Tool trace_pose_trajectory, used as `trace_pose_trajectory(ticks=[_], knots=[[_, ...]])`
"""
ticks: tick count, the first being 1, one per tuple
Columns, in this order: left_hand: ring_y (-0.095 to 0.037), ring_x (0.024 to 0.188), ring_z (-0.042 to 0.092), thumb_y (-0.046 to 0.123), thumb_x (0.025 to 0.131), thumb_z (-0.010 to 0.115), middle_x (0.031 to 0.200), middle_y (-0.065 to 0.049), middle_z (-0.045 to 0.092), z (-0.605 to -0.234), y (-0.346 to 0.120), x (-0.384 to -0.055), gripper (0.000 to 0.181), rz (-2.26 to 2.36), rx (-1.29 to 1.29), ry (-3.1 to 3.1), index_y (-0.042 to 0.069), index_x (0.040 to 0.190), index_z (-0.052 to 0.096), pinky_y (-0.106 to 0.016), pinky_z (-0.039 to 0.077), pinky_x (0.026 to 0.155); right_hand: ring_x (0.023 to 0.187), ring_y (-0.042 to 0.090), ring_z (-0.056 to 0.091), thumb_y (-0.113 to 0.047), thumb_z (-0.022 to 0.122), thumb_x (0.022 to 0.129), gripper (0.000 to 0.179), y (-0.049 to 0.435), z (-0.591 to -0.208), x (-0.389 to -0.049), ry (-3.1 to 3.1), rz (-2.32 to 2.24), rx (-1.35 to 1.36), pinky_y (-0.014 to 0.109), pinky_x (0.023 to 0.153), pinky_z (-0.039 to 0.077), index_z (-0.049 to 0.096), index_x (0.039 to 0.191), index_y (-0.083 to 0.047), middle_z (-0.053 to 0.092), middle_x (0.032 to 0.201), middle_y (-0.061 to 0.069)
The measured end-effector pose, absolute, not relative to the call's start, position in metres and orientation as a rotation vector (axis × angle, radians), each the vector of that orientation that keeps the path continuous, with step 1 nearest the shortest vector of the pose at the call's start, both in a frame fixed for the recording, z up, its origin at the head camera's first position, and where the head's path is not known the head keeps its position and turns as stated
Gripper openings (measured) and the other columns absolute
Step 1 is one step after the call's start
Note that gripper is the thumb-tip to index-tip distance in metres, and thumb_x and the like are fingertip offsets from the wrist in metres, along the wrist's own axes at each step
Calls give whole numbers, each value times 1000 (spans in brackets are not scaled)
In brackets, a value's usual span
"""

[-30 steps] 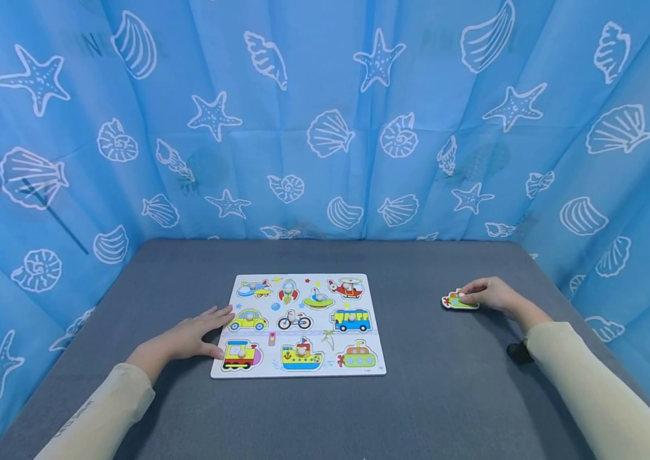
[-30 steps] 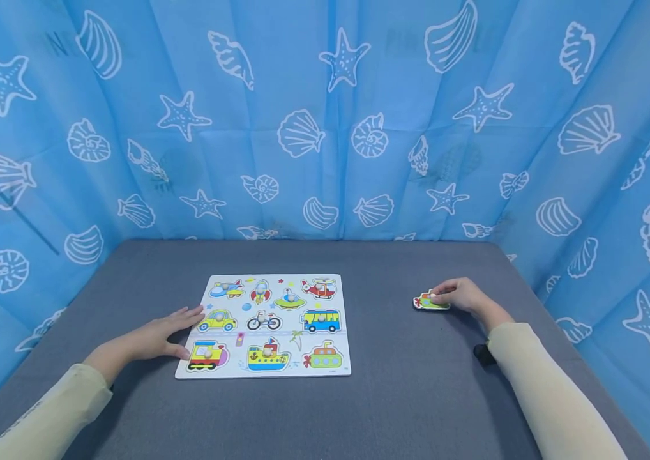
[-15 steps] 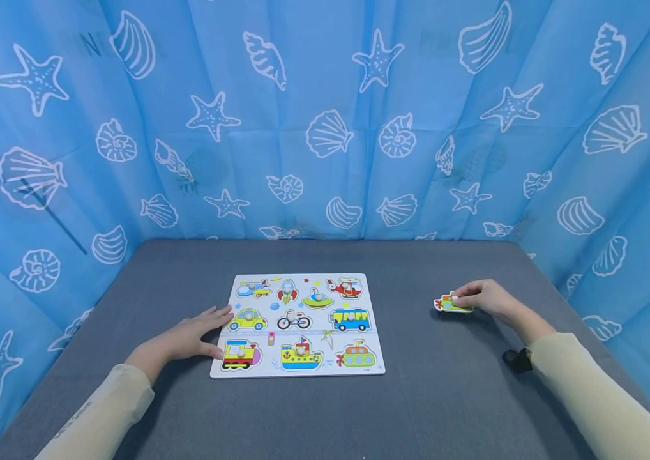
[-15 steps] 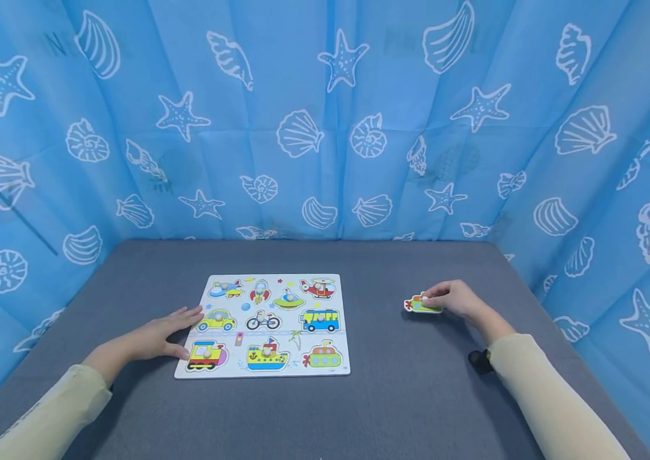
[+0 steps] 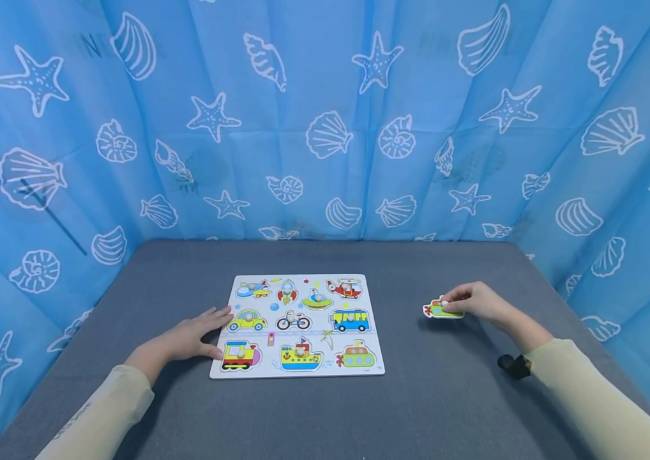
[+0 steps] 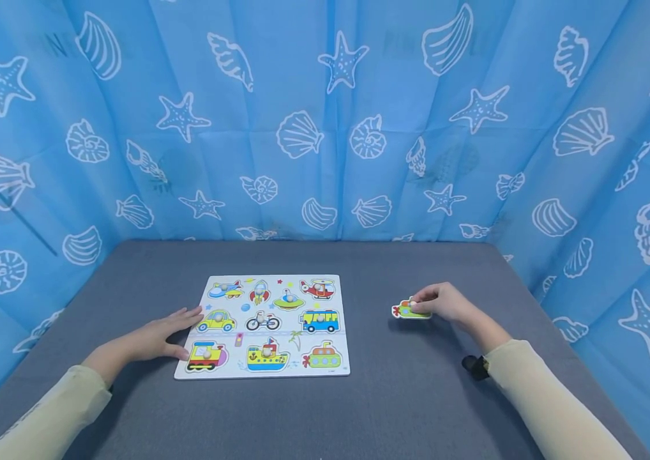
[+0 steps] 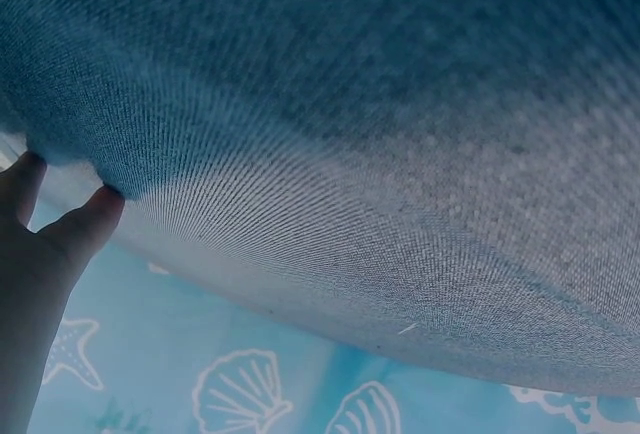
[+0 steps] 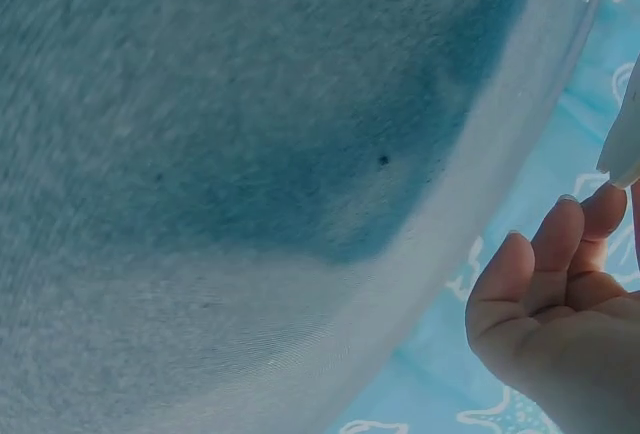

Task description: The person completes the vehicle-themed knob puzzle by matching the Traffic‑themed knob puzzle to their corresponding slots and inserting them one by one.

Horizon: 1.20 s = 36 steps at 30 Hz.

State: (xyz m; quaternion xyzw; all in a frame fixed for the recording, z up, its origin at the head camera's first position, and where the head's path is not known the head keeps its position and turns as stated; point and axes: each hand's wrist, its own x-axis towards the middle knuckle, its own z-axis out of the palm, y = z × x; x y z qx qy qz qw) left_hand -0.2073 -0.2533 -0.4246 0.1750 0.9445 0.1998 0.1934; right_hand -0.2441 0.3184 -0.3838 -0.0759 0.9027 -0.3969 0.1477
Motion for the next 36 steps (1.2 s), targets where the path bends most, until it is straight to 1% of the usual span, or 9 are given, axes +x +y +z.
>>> trace_pose_trajectory(ticks=[9, 16, 21, 26, 31, 36], knots=[[-46, 143, 11, 51, 78, 75, 158, -17, 21, -425, -253, -207, 97, 555, 490, 2645, 6, 152, 31, -72, 13, 105, 87, 21, 53, -19, 69, 92, 31, 310, -381, -240, 2592, -1124, -268, 40, 74, 48, 66, 107, 8, 62, 100, 12], [-46, 144, 11, 50, 79, 74, 159, -17, 21, -424, -253, -207, 96, 561, 494, 2645, 6, 152, 31, -72, 12, 105, 86, 20, 53, -15, 69, 91, 28, 302, -380, -235, 2553, -1152, -339, 38, 73, 48, 66, 105, 9, 62, 97, 10], [-48, 142, 12, 49, 79, 75, 157, -20, 22, -420, -253, -205, 95, 568, 524, 2646, 4, 151, 32, -73, 12, 103, 85, 19, 55, -14, 70, 91, 28, 296, -382, -233, 2528, -1178, -353, 36, 72, 49, 66, 105, 9, 63, 96, 9], [-49, 142, 12, 47, 79, 75, 157, -21, 22, -418, -252, -204, 94, 574, 530, 2642, 3, 151, 32, -74, 13, 103, 84, 17, 56, -12, 70, 90, 27, 290, -385, -230, 2517, -1197, -371, 36, 72, 50, 66, 105, 10, 63, 96, 9], [-49, 142, 11, 47, 80, 75, 157, -21, 21, -419, -252, -205, 94, 571, 529, 2637, 3, 151, 31, -74, 13, 103, 83, 18, 55, -10, 69, 91, 24, 284, -387, -227, 2502, -1197, -386, 37, 71, 50, 66, 104, 10, 62, 97, 9], [-48, 143, 11, 48, 80, 74, 158, -20, 21, -421, -253, -206, 95, 567, 522, 2637, 4, 151, 30, -74, 12, 103, 84, 18, 55, -10, 70, 90, 24, 278, -387, -224, 2488, -1208, -391, 36, 71, 50, 66, 104, 9, 61, 98, 9]])
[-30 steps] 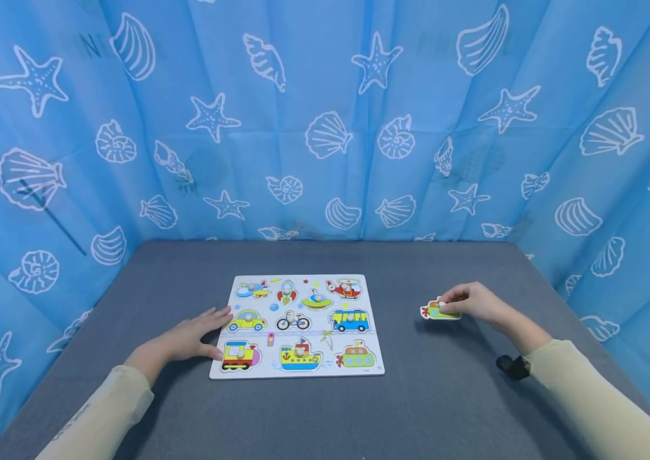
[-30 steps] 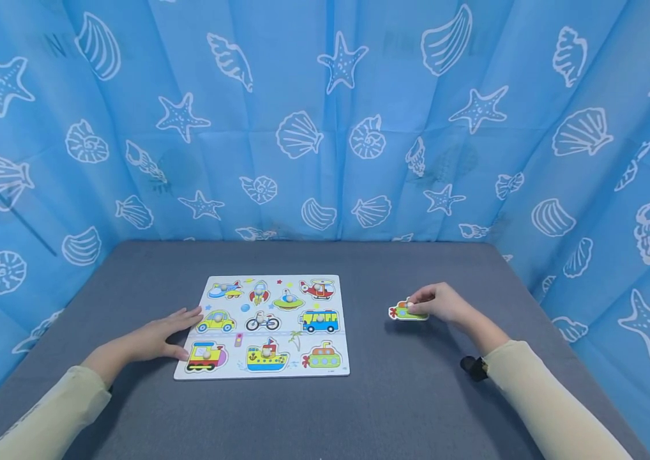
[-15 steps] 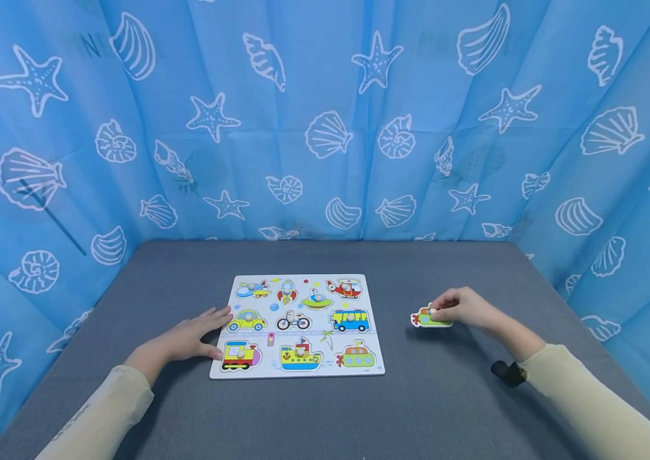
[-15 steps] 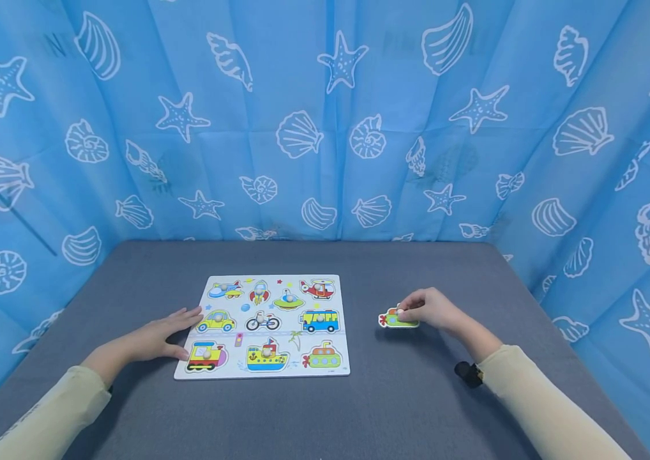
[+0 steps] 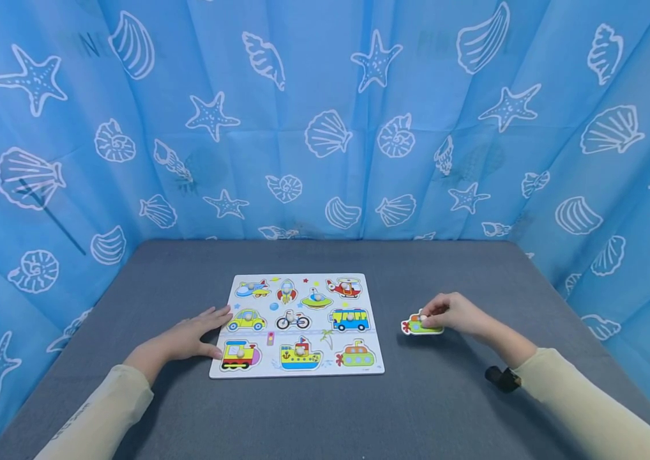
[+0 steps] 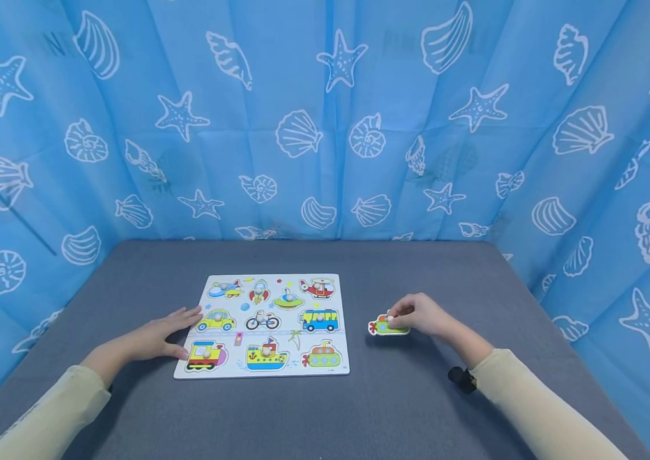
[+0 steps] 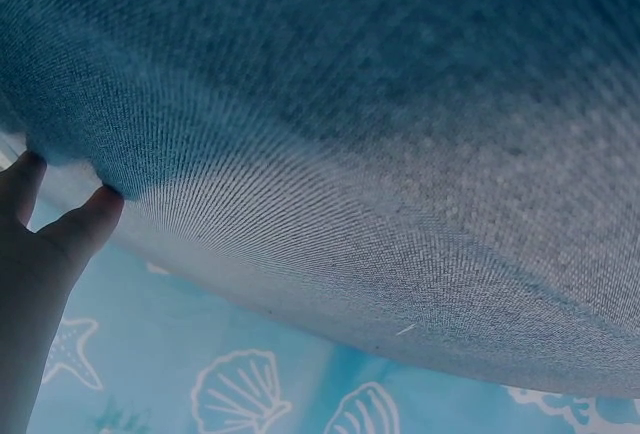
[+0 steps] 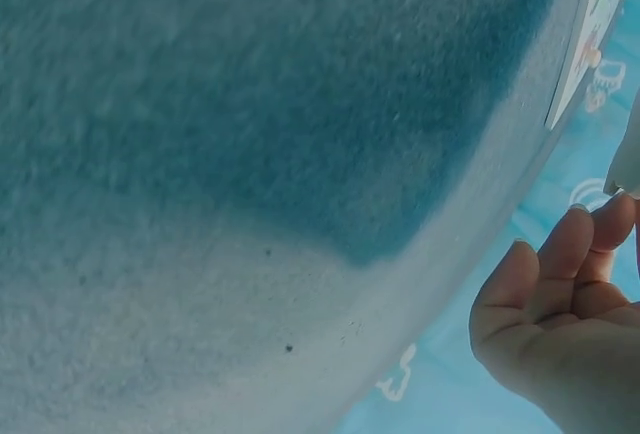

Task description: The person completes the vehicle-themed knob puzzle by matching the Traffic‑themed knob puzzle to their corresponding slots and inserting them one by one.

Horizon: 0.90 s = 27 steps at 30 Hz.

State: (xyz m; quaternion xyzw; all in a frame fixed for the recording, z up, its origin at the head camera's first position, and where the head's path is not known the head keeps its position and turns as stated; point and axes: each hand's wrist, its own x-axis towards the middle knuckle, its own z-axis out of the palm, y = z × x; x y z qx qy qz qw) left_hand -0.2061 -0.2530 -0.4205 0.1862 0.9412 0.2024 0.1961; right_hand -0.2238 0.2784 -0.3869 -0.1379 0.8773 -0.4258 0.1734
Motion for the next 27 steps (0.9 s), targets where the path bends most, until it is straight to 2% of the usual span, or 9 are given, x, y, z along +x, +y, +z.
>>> trace_pose_trajectory(ticks=[21, 27], knots=[[-47, 143, 10, 49, 80, 74, 158, -20, 20, -420, -253, -205, 95, 576, 504, 2636, 5, 152, 30, -73, 10, 104, 86, 20, 52, -11, 74, 86, 19, 256, -395, -217, 2509, -1174, -450, 34, 73, 45, 70, 97, 3, 60, 91, 4], [-47, 143, 10, 49, 80, 74, 158, -20, 20, -419, -252, -205, 95, 581, 495, 2634, 5, 152, 29, -72, 10, 105, 83, 20, 50, -12, 74, 86, 18, 248, -399, -216, 2496, -1156, -517, 32, 69, 43, 70, 96, 1, 59, 89, 4]])
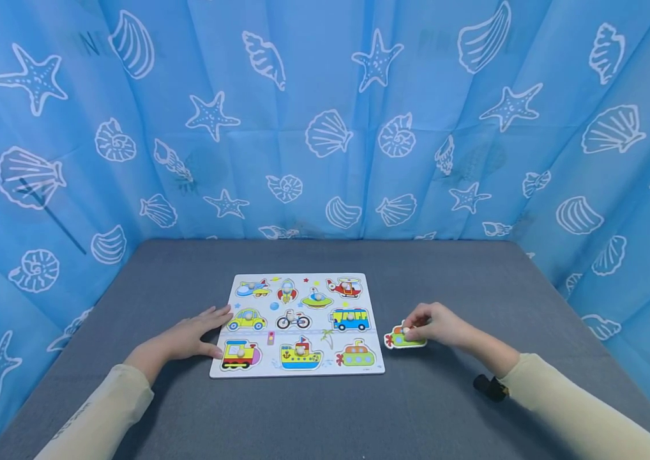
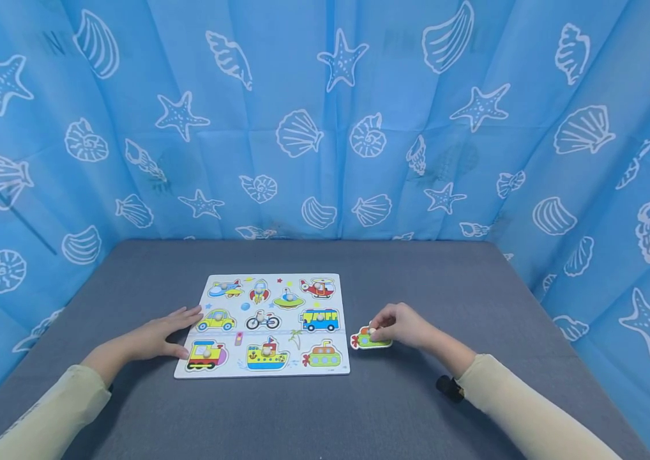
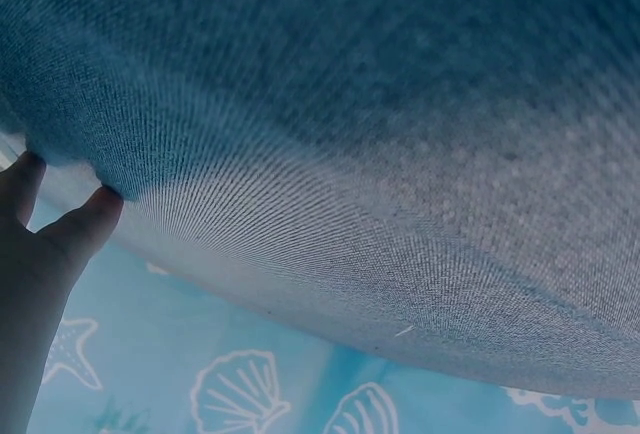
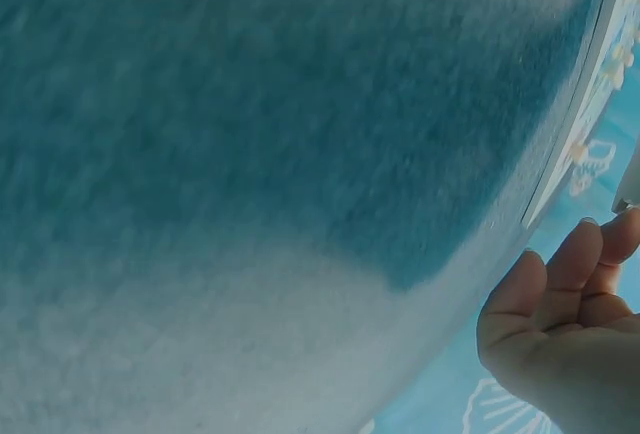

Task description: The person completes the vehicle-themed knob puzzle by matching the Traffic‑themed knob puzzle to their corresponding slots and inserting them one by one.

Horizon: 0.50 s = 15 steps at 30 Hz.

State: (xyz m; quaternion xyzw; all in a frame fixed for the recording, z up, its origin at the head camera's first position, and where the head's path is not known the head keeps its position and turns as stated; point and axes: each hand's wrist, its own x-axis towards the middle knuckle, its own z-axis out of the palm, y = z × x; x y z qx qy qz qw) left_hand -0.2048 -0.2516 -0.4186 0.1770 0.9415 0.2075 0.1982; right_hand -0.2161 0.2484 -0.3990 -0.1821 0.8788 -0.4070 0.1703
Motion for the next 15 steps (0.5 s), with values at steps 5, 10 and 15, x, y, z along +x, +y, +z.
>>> trace_pose_trajectory(ticks=[5, 10, 15], knots=[[-46, 144, 10, 49, 80, 74, 159, -19, 20, -419, -251, -205, 95, 588, 490, 2634, 6, 152, 30, -72, 10, 105, 83, 20, 49, -12, 75, 85, 18, 241, -400, -215, 2475, -1158, -542, 32, 70, 42, 70, 96, 1, 57, 88, 3], [-47, 143, 10, 48, 80, 74, 158, -19, 21, -420, -251, -204, 94, 590, 488, 2633, 5, 152, 30, -72, 10, 105, 84, 20, 49, -12, 75, 85, 18, 233, -401, -215, 2461, -1159, -540, 34, 71, 42, 70, 96, 1, 57, 88, 3], [-46, 144, 10, 49, 80, 74, 159, -18, 20, -420, -252, -204, 95, 587, 488, 2631, 6, 152, 30, -72, 10, 105, 84, 20, 49, -12, 76, 84, 17, 225, -402, -213, 2449, -1152, -544, 34, 72, 42, 71, 94, 0, 58, 88, 2]])
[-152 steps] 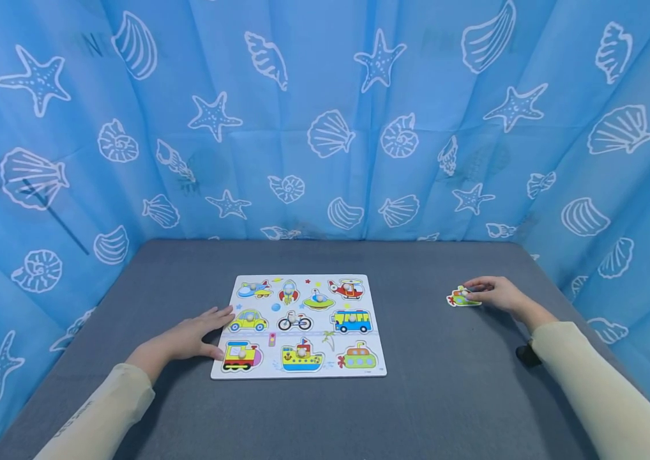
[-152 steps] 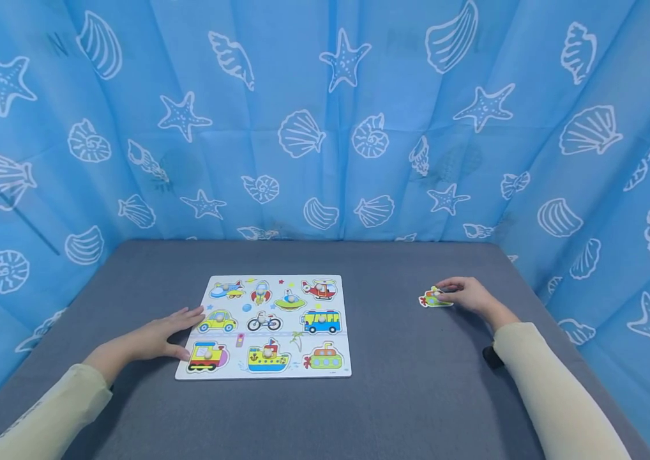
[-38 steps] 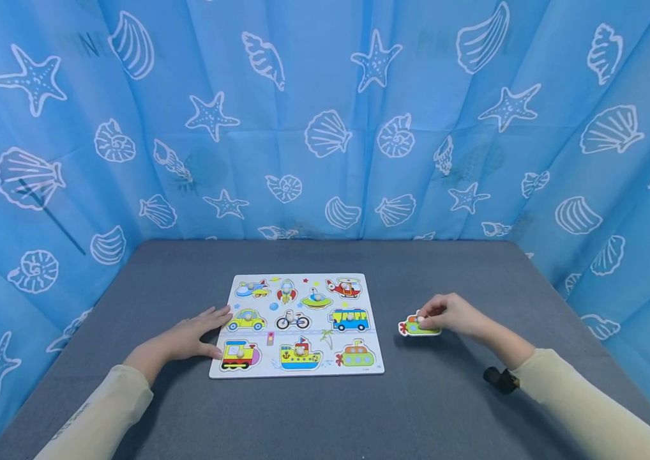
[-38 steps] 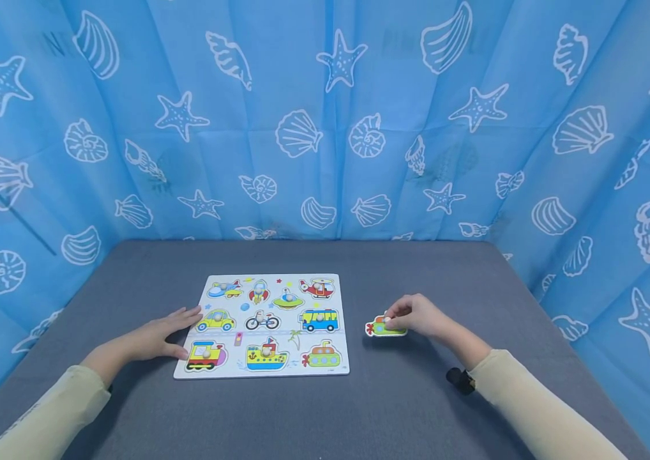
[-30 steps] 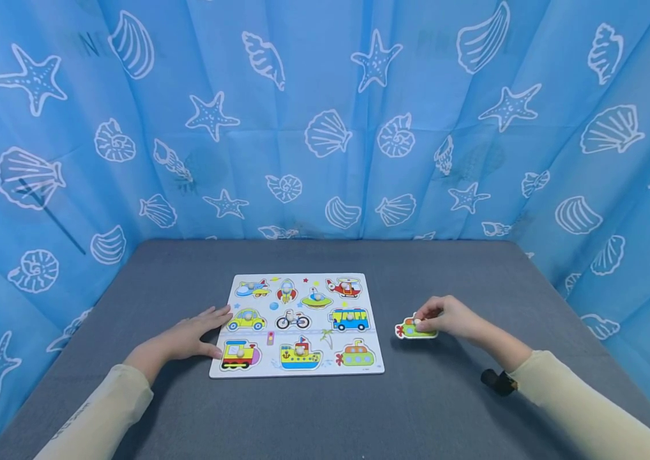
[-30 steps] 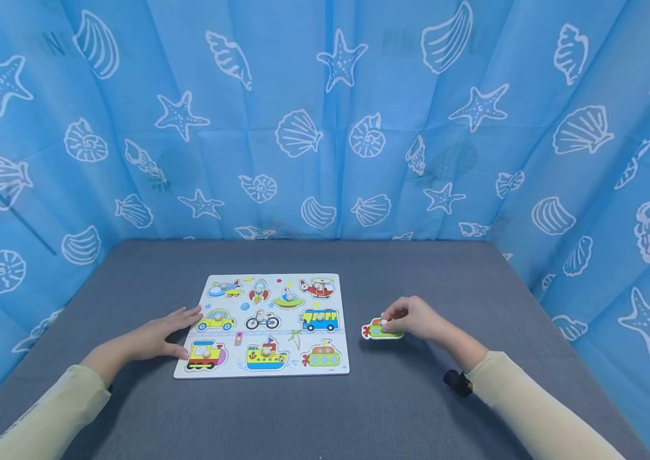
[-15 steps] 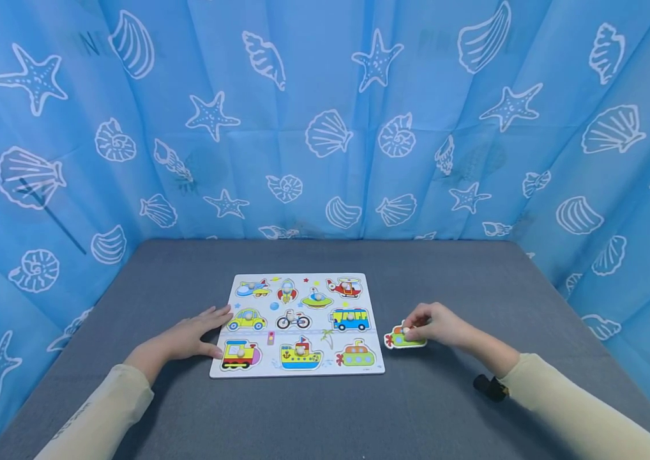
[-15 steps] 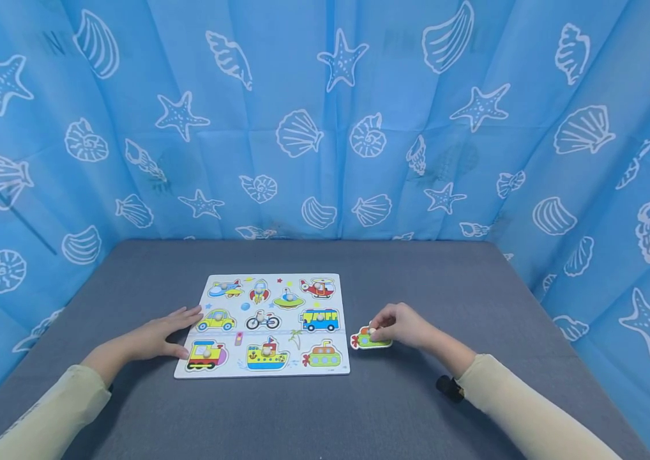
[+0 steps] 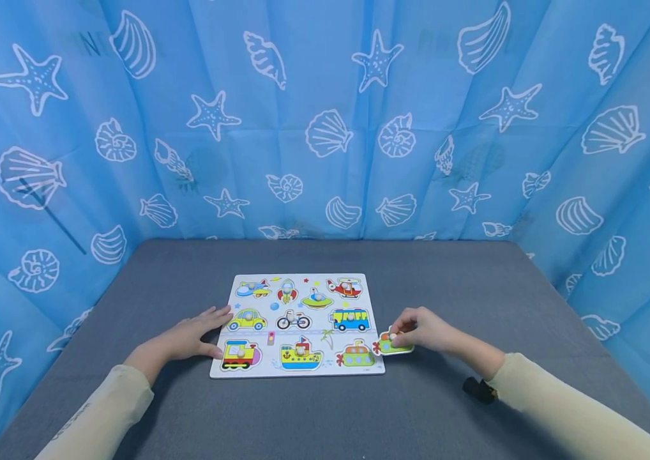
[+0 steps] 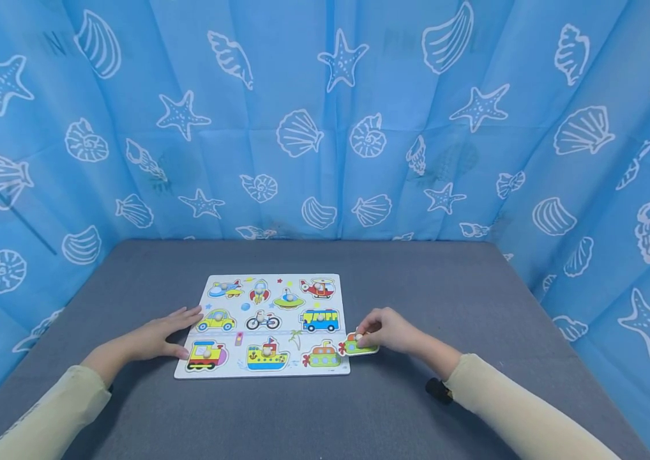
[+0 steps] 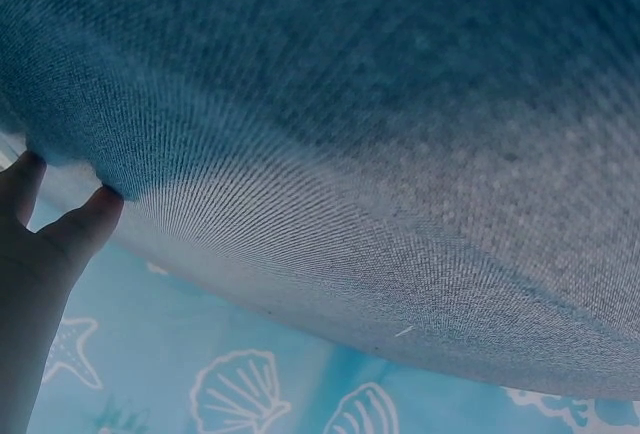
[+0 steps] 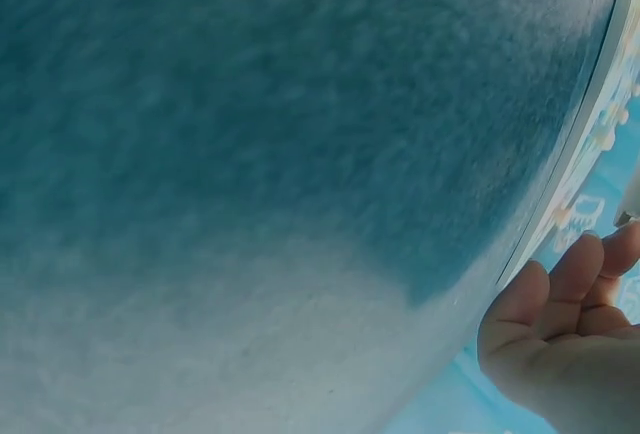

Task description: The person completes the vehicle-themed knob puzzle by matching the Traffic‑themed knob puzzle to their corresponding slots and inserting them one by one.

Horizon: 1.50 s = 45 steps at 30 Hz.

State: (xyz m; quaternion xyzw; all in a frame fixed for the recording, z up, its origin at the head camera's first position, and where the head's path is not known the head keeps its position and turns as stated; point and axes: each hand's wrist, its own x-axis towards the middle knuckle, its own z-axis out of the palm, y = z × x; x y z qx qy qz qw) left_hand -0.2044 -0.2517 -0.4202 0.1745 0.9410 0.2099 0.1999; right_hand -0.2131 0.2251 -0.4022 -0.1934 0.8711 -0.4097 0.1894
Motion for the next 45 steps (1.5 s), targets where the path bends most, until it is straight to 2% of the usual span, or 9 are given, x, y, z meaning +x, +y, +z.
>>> trace_pose_trajectory(ticks=[16, 27, 45], knots=[[-46, 143, 10, 49, 79, 74, 158, -18, 21, -420, -252, -203, 95, 585, 482, 2639, 6, 152, 31, -72, 10, 105, 83, 18, 45, -13, 76, 85, 13, 200, -408, -213, 2410, -1087, -692, 28, 69, 38, 71, 90, -2, 54, 85, 0], [-46, 143, 10, 50, 80, 74, 158, -18, 21, -420, -252, -202, 95, 579, 490, 2643, 5, 152, 31, -72, 10, 105, 80, 17, 46, -10, 76, 84, 10, 190, -408, -211, 2389, -1090, -695, 26, 66, 40, 71, 88, -3, 53, 82, 0], [-46, 144, 10, 49, 80, 74, 158, -18, 21, -420, -251, -203, 94, 589, 489, 2637, 6, 152, 31, -72, 10, 105, 73, 13, 44, -8, 77, 82, 10, 172, -413, -211, 2403, -1063, -725, 23, 62, 36, 69, 83, -2, 49, 76, -2]])
